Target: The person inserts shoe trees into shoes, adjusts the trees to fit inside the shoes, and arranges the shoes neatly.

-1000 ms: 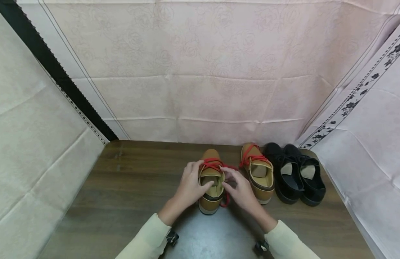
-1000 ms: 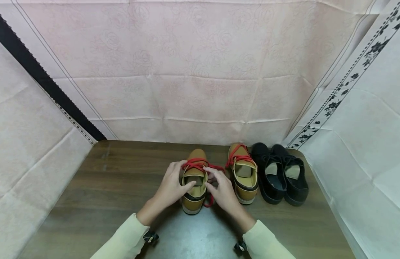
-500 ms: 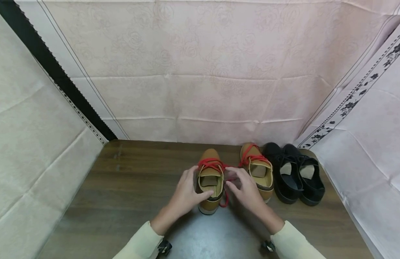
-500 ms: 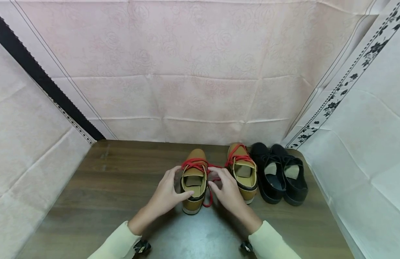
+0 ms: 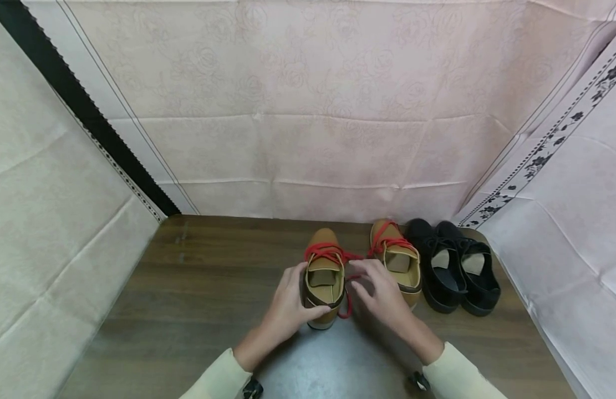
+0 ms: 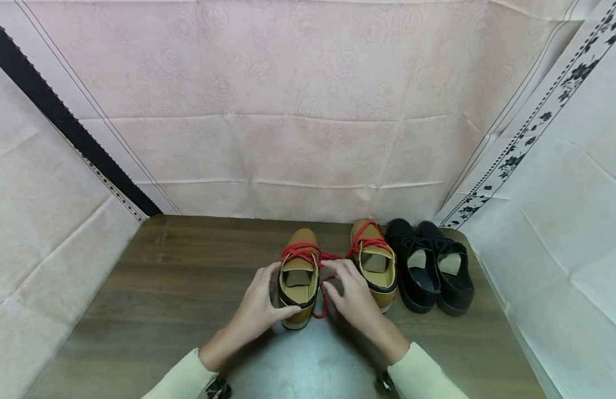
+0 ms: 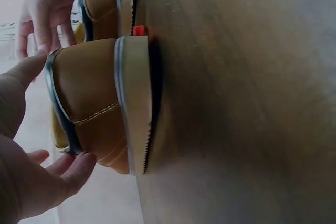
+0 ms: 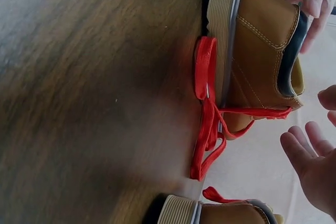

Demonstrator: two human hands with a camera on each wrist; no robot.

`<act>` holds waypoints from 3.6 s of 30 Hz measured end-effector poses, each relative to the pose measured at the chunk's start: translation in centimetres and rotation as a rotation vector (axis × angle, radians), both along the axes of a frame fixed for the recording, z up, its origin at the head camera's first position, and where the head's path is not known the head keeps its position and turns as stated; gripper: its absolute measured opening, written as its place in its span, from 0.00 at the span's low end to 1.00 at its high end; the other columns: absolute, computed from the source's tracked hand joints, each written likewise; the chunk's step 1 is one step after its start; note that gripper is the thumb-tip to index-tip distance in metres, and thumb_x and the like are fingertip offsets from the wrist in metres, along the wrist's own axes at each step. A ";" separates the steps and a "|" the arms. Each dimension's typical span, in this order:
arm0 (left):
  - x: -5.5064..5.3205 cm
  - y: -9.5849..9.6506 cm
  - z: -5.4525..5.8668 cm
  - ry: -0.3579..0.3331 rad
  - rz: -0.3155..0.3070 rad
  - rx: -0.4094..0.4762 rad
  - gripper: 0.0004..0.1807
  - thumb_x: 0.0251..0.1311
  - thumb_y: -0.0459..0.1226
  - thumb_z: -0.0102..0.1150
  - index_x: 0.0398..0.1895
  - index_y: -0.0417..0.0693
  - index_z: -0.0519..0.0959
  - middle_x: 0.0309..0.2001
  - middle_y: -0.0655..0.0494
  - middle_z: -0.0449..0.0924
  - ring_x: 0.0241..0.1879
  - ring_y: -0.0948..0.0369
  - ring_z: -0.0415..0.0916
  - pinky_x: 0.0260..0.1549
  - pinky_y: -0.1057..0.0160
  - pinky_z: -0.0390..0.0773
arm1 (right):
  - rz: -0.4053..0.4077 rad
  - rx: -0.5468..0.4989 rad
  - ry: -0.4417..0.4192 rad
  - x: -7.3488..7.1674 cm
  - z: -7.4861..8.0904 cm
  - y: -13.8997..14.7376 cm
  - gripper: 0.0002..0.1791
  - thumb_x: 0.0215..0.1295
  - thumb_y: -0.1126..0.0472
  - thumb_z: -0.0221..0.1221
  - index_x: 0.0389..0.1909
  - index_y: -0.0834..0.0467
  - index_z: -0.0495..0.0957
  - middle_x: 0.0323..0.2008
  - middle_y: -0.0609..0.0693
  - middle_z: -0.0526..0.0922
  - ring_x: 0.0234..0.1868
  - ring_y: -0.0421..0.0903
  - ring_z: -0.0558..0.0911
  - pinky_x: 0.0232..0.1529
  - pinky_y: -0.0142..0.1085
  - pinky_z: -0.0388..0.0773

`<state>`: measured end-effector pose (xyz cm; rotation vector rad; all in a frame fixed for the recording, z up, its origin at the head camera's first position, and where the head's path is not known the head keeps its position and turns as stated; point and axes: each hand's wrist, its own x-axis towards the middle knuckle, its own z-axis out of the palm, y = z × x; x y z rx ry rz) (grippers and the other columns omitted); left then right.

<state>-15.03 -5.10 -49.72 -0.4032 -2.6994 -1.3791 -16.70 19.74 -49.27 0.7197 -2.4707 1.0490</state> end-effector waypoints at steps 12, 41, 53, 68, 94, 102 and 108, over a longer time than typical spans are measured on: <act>0.4 -0.5 -1.1 0.459 -0.130 -0.176 0.34 0.49 0.46 0.82 0.60 0.47 0.79 0.60 0.49 0.75 0.61 0.54 0.72 0.55 0.56 0.81 | -0.019 0.134 0.132 0.5 0.1 0.8 0.27 0.60 0.66 0.72 0.61 0.56 0.79 0.56 0.50 0.79 0.55 0.46 0.82 0.51 0.45 0.84; 0.2 -0.6 -1.6 0.732 -0.328 -0.360 0.06 0.64 0.32 0.67 0.42 0.51 0.86 0.42 0.57 0.81 0.48 0.58 0.76 0.47 0.63 0.82 | -0.028 0.494 0.308 0.6 0.6 6.0 0.30 0.82 0.43 0.38 0.66 0.56 0.78 0.68 0.61 0.76 0.67 0.58 0.77 0.63 0.64 0.74; -1.3 0.3 -1.8 0.716 -0.331 -0.382 0.08 0.67 0.30 0.64 0.44 0.50 0.86 0.45 0.56 0.82 0.50 0.58 0.76 0.45 0.65 0.83 | -0.083 0.578 0.270 1.4 0.4 7.1 0.35 0.66 0.49 0.63 0.73 0.52 0.72 0.74 0.62 0.69 0.72 0.62 0.72 0.64 0.68 0.70; -2.9 2.4 -1.8 0.688 -0.355 -0.389 0.10 0.70 0.30 0.61 0.46 0.52 0.86 0.47 0.56 0.82 0.51 0.58 0.75 0.43 0.65 0.83 | -0.137 0.618 0.197 2.0 0.3 8.5 0.43 0.60 0.47 0.69 0.77 0.49 0.67 0.77 0.61 0.64 0.75 0.63 0.67 0.66 0.68 0.67; -4.7 6.9 -1.8 0.737 -0.363 -0.433 0.09 0.70 0.30 0.60 0.45 0.54 0.85 0.45 0.57 0.79 0.48 0.58 0.74 0.38 0.69 0.82 | -0.190 0.616 0.139 2.0 0.6 9.4 0.44 0.60 0.47 0.70 0.77 0.51 0.66 0.77 0.63 0.64 0.74 0.64 0.67 0.66 0.71 0.65; -4.7 7.7 -1.9 0.770 -0.352 -0.446 0.07 0.68 0.33 0.65 0.45 0.54 0.86 0.45 0.57 0.80 0.47 0.58 0.75 0.40 0.69 0.82 | -0.201 0.603 0.157 1.8 0.5 9.5 0.46 0.59 0.48 0.72 0.78 0.50 0.65 0.76 0.64 0.65 0.73 0.64 0.68 0.65 0.71 0.66; -4.6 7.5 -1.5 0.770 -0.351 -0.451 0.12 0.64 0.40 0.71 0.49 0.51 0.86 0.49 0.56 0.82 0.51 0.60 0.78 0.48 0.69 0.82 | -0.215 0.595 0.138 1.8 0.5 9.4 0.46 0.59 0.48 0.71 0.78 0.50 0.64 0.76 0.64 0.64 0.74 0.64 0.68 0.65 0.70 0.67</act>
